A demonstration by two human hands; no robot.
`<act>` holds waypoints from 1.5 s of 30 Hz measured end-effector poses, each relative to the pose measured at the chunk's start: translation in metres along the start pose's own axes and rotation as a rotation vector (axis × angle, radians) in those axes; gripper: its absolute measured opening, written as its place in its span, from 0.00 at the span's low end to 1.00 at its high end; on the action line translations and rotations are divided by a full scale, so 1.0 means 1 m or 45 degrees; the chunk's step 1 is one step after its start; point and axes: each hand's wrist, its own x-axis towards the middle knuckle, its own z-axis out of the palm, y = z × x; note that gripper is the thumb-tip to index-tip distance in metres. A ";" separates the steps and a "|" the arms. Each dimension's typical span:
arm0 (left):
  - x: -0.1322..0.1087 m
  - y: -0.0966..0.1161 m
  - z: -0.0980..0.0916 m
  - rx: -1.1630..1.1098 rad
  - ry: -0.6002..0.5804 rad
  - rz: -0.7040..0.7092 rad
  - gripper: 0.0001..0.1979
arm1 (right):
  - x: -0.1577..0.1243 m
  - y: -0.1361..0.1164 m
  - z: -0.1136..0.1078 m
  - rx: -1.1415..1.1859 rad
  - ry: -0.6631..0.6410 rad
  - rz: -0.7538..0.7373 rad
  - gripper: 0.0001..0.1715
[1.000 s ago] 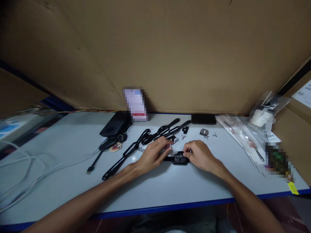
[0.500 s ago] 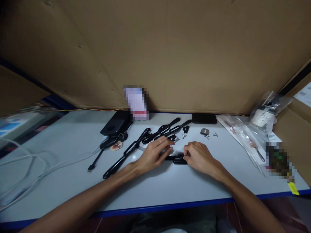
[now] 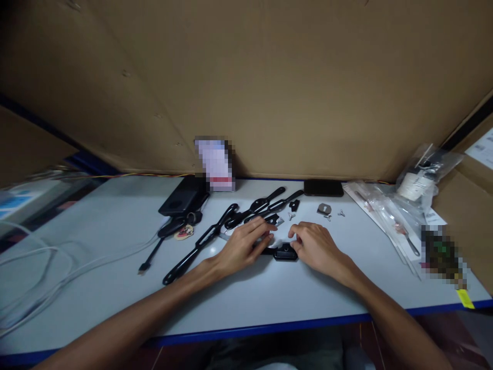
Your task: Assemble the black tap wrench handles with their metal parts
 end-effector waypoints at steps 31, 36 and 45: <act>0.001 0.000 0.000 0.039 -0.015 0.024 0.09 | 0.010 0.012 0.008 0.217 0.029 -0.021 0.03; 0.001 0.001 -0.001 0.042 -0.023 0.030 0.09 | 0.010 0.012 0.010 0.191 0.010 -0.026 0.04; 0.001 0.001 -0.001 0.051 -0.001 0.056 0.09 | 0.009 0.010 0.010 0.139 -0.031 -0.025 0.02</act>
